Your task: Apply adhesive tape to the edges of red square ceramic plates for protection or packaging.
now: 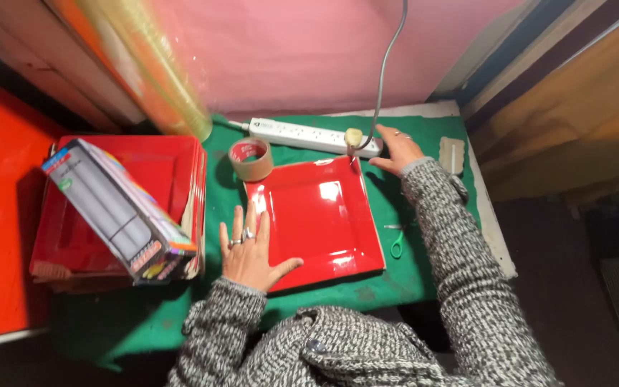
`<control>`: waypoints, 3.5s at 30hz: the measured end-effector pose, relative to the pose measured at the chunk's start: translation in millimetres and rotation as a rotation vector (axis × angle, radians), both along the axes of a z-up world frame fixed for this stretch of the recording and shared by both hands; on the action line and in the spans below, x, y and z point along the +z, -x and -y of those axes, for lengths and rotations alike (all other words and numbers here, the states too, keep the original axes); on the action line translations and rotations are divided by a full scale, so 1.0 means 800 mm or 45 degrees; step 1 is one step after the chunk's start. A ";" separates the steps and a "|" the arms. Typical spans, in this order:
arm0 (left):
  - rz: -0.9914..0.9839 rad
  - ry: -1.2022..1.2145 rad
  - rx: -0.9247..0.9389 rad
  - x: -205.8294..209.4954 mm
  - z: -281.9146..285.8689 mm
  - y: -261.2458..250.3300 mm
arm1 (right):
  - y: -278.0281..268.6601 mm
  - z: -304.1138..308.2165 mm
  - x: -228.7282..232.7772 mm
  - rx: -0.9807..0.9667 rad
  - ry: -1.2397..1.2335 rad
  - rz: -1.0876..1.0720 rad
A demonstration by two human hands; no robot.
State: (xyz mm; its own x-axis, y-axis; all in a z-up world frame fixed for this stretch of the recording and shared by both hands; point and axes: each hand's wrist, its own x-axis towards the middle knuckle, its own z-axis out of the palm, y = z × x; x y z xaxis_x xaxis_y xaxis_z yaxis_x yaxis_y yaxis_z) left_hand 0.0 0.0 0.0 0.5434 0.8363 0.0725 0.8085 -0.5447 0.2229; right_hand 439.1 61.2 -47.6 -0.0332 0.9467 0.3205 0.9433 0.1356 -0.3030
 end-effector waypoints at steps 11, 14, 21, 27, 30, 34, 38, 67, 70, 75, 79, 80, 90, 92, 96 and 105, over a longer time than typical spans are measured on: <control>0.163 0.024 -0.114 -0.040 -0.050 -0.005 | 0.008 -0.059 0.007 0.043 0.456 -0.012; 0.210 0.035 -0.129 -0.053 -0.062 -0.007 | 0.009 -0.067 0.012 0.054 0.431 -0.010; 0.234 0.056 -0.120 -0.071 -0.080 -0.006 | -0.005 -0.100 0.015 -0.017 0.399 0.066; 0.220 0.079 -0.078 -0.072 -0.091 -0.004 | -0.034 -0.128 -0.007 0.059 0.310 0.116; 0.218 0.042 -0.015 -0.061 -0.096 -0.007 | -0.033 -0.133 0.001 0.023 0.405 0.138; 0.294 -0.004 0.060 -0.048 -0.113 -0.019 | -0.026 -0.117 0.002 -0.002 0.425 0.187; 0.400 -0.111 0.192 -0.054 -0.135 -0.036 | -0.025 -0.070 -0.004 -0.120 0.239 0.154; 0.384 -0.781 0.670 0.098 0.010 0.094 | 0.307 0.054 0.109 0.690 -0.057 -0.332; 0.309 -0.656 0.939 0.079 0.002 0.112 | 0.314 0.035 0.089 0.540 0.110 -0.328; 0.402 -0.363 1.055 0.057 0.005 0.135 | 0.326 -0.004 0.034 0.491 0.149 -0.140; 0.536 -0.589 1.016 0.056 0.019 0.161 | 0.346 -0.019 0.017 0.635 0.035 -0.070; 0.590 -0.491 0.974 0.063 0.029 0.166 | 0.351 -0.020 0.015 0.631 0.049 -0.029; 0.359 -0.788 0.631 0.148 0.141 0.207 | 0.385 -0.057 0.002 0.785 0.207 0.275; 0.340 -0.822 0.518 0.156 0.150 0.224 | 0.383 -0.050 0.050 0.781 0.129 0.339; 0.277 -0.942 0.292 0.180 0.150 0.256 | 0.391 -0.011 0.205 0.758 -0.434 0.104; 0.449 -0.910 -0.503 0.255 0.094 0.311 | 0.484 0.019 0.291 1.229 -0.433 0.358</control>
State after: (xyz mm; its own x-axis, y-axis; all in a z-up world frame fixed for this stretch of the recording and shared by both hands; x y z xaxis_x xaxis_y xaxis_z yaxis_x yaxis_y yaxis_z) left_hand -248.8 -75.2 204.3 0.6303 0.2830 0.7229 0.4805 -0.8736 -0.0769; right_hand 51.7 46.1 185.0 -0.8372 0.3414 0.4273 0.4206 0.9013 0.1039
